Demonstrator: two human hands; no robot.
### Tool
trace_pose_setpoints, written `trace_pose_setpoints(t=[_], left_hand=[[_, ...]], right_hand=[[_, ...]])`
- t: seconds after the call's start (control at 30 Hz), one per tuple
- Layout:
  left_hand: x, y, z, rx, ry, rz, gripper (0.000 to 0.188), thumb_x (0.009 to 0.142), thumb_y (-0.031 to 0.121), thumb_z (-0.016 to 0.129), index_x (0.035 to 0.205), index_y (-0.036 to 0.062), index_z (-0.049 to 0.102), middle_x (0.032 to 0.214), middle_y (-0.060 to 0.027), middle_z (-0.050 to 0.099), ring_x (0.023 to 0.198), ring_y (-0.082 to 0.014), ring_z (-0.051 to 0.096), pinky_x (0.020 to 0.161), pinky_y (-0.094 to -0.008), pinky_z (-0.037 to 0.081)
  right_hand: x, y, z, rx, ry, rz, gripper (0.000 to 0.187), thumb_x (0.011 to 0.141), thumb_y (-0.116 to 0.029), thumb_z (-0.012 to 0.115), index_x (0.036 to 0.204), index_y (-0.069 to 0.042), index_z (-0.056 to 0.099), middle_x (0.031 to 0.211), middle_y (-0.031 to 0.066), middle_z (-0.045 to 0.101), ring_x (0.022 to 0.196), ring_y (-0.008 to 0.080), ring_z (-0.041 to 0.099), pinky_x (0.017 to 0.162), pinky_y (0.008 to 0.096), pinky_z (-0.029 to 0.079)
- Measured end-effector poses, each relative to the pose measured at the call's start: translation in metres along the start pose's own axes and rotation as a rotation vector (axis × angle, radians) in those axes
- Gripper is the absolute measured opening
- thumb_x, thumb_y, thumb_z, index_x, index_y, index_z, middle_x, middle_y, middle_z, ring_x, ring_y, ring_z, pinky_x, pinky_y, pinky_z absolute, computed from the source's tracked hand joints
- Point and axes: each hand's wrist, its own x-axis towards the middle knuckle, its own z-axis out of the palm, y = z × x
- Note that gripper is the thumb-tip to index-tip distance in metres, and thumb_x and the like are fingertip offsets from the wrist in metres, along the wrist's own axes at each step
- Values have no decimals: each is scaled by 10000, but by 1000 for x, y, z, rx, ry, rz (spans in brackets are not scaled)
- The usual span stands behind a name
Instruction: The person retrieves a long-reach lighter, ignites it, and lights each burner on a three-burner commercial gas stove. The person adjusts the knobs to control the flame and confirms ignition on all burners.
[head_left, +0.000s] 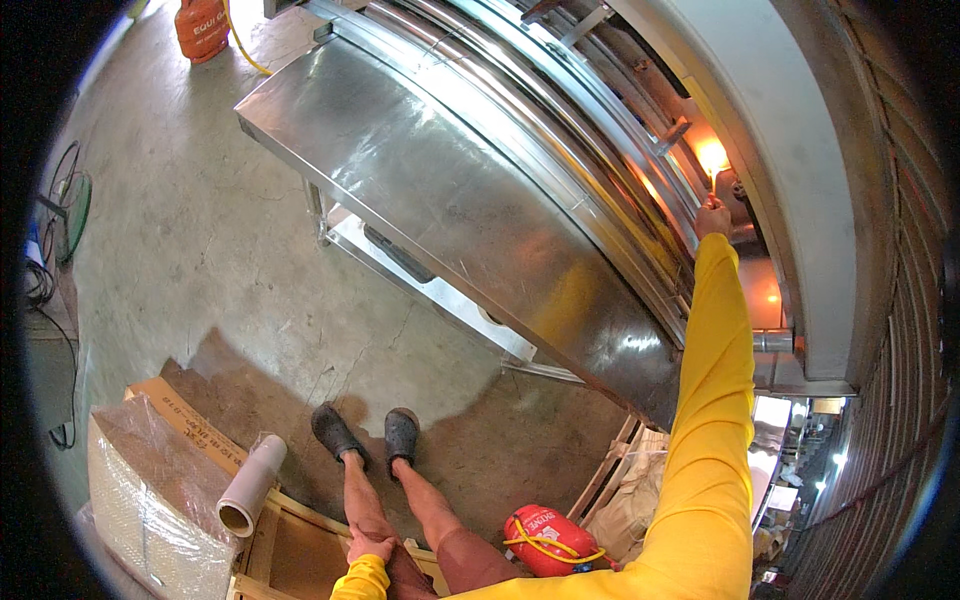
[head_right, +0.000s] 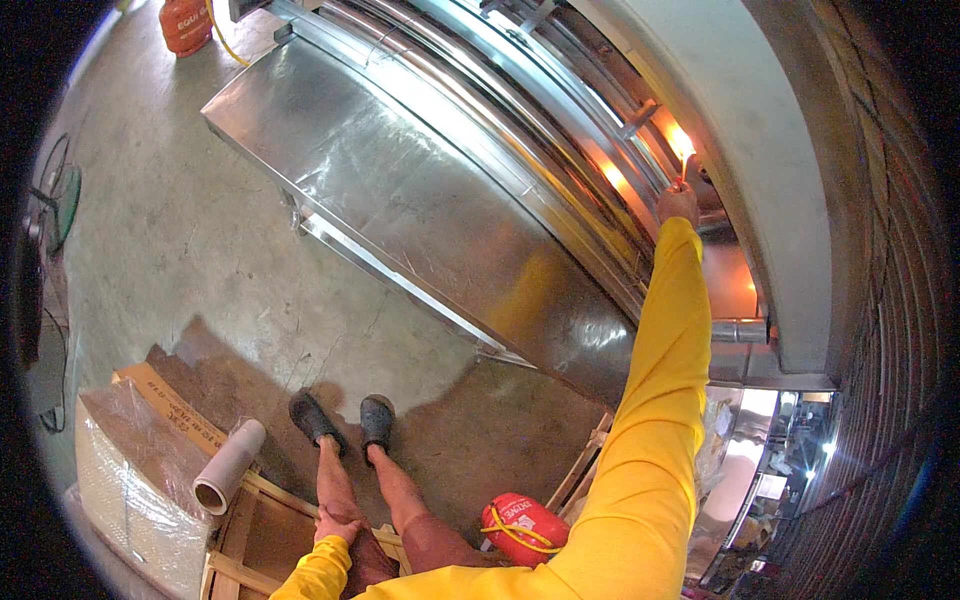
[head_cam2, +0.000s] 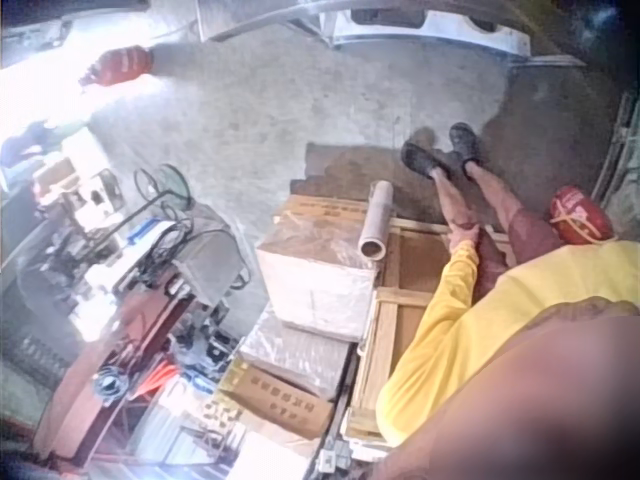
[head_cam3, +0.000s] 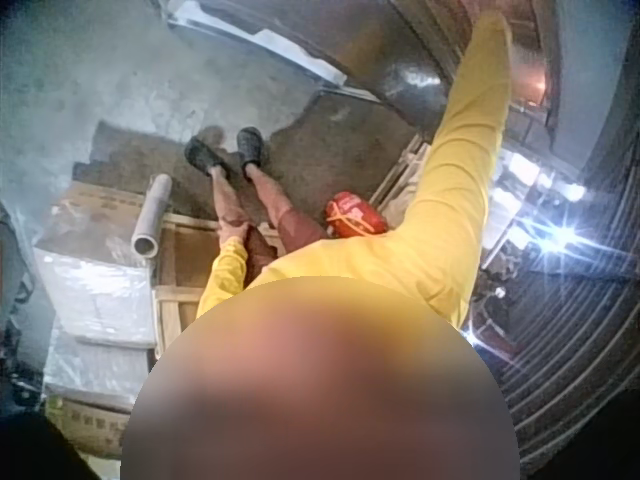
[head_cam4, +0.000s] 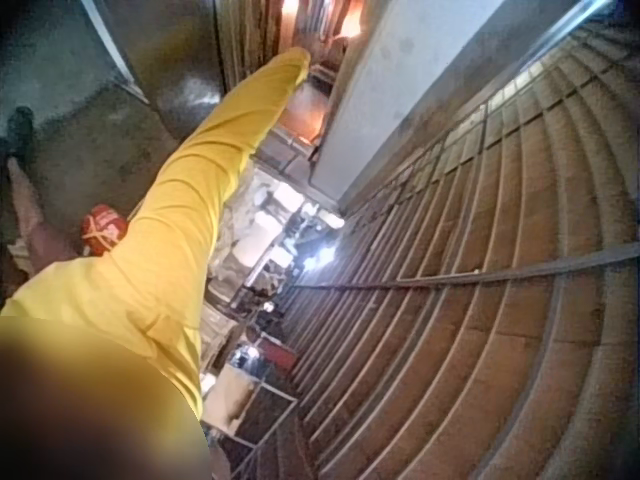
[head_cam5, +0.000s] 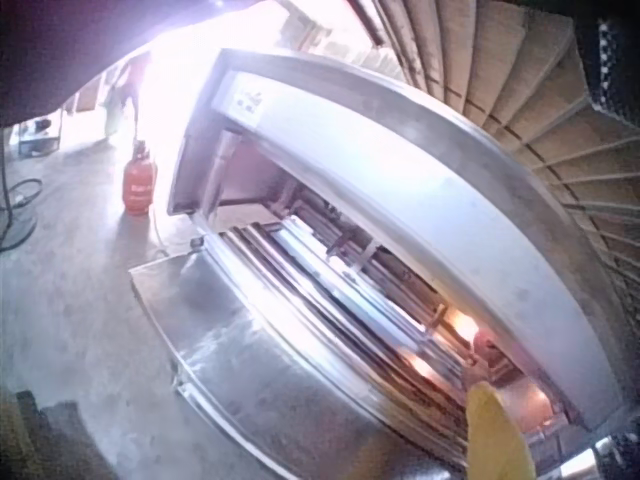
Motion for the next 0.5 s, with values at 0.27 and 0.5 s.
trace_pose_setpoints(t=[0.27, 0.5], left_hand=[[9, -7, 9, -123, 74, 49, 1163, 646, 415, 825, 1535, 131, 131, 1405, -298, 422, 1191, -425, 560, 1005, -439, 475], [17, -17, 13, -145, 77, 64, 1141, 650, 406, 817, 1529, 117, 150, 1357, -276, 440, 1146, -415, 582, 977, -446, 494]], right_hand=[[-76, 10, -21, -33, 143, -80, 432, 932, -337, 486, 1272, -100, 610, 1139, 278, 644, 1058, 469, 608, 918, 510, 472], [-121, -6, -43, -43, 137, -159, 399, 953, -300, 500, 1232, -43, 622, 1107, 285, 652, 1042, 457, 617, 887, 486, 487]])
